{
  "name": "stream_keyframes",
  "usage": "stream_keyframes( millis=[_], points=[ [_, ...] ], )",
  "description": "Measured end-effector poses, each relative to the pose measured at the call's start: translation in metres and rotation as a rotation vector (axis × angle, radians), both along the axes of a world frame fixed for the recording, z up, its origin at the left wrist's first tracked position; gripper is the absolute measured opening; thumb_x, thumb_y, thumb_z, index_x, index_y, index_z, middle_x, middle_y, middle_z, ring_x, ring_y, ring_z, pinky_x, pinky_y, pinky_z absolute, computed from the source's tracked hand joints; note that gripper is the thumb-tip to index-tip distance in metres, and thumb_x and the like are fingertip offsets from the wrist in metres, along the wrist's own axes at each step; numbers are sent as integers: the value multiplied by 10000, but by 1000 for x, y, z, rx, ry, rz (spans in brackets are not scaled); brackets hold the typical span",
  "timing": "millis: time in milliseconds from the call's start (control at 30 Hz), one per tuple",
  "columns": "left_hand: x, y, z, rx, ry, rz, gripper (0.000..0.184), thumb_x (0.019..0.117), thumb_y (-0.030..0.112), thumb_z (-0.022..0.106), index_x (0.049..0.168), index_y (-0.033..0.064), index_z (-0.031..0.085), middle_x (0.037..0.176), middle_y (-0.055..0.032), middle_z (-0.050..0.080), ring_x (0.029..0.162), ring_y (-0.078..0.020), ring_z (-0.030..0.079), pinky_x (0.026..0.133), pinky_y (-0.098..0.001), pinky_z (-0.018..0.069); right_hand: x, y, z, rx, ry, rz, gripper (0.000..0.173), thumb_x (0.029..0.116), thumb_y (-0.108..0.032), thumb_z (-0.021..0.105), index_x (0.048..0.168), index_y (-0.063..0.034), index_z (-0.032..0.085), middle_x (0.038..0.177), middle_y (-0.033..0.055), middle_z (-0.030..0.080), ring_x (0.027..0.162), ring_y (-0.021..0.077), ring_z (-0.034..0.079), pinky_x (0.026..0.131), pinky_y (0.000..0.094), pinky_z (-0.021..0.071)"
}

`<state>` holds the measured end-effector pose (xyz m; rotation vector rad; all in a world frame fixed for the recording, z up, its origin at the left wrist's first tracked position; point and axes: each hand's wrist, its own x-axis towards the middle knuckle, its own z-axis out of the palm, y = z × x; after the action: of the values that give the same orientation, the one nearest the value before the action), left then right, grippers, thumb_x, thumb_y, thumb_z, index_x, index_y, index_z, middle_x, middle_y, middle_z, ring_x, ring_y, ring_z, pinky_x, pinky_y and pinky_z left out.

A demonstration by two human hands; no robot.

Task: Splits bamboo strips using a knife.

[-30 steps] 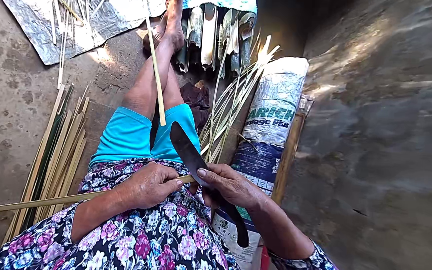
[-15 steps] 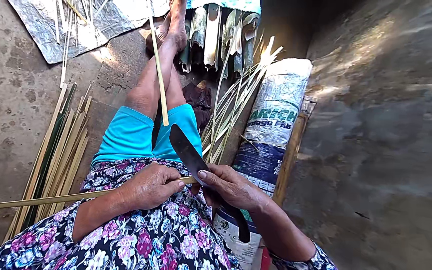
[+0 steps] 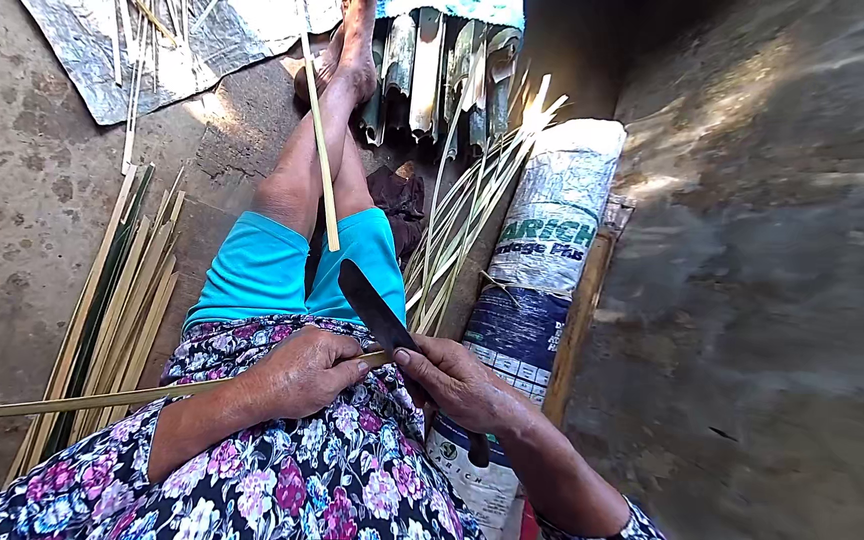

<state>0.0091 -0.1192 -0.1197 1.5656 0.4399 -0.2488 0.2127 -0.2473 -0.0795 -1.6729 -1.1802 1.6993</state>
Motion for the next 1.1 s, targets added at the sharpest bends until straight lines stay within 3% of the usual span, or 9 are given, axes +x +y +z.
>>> stream_keyframes(
  millis=[233, 367, 467, 667, 800, 933, 1100],
  points=[
    [-1, -2, -1, 55, 33, -12, 309, 1067, 274, 482, 899, 95, 669, 654, 66, 530, 555, -13, 478, 563, -230, 412, -6, -5, -7, 93, -86, 36, 312, 1092, -228, 381, 1035, -60, 637, 725, -103, 538, 571, -85, 457, 558, 108, 415],
    [-1, -2, -1, 75, 39, -16, 303, 1062, 262, 485, 914, 83, 679, 674, 55, 543, 567, -27, 487, 574, -243, 421, -13, -8, -10, 191, -259, 102, 326, 1082, -215, 387, 1051, -16, 643, 798, 8, 572, 641, 13, 510, 620, 178, 452],
    [-1, -2, 0, 69, 68, -41, 312, 1067, 268, 490, 898, 81, 674, 674, 53, 539, 569, -30, 486, 576, -245, 419, -16, -11, -13, 209, -277, 112, 322, 1079, -214, 382, 1036, -11, 630, 772, 20, 562, 640, 45, 517, 622, 210, 456],
    [-1, -5, -1, 96, 88, -117, 347, 1073, 285, 480, 830, 86, 628, 644, 34, 482, 585, -84, 466, 586, -308, 392, -15, -21, -29, 237, -164, 58, 339, 1090, -233, 384, 980, -15, 618, 696, -19, 556, 569, -8, 499, 569, 168, 448],
    [1, -4, -3, 102, 123, -166, 348, 1079, 274, 475, 836, 73, 621, 659, 8, 497, 609, -115, 481, 609, -340, 402, -18, -23, -39, 94, 58, -77, 292, 1091, -215, 388, 983, -63, 613, 723, -104, 598, 530, -78, 476, 514, 118, 430],
    [0, -5, -4, 110, 135, -173, 335, 1075, 273, 484, 856, 70, 636, 673, 3, 513, 625, -120, 494, 621, -346, 412, -19, -25, -42, 21, 221, -157, 256, 1096, -219, 388, 978, -113, 590, 731, -119, 639, 499, -66, 493, 472, 121, 433],
    [-3, -8, -7, 98, 97, -122, 322, 1067, 274, 497, 859, 78, 646, 659, 28, 502, 598, -77, 474, 595, -299, 400, -13, -19, -38, -13, 254, -128, 243, 1092, -225, 394, 981, -123, 585, 732, -113, 658, 490, -53, 514, 463, 130, 445]
  ],
)
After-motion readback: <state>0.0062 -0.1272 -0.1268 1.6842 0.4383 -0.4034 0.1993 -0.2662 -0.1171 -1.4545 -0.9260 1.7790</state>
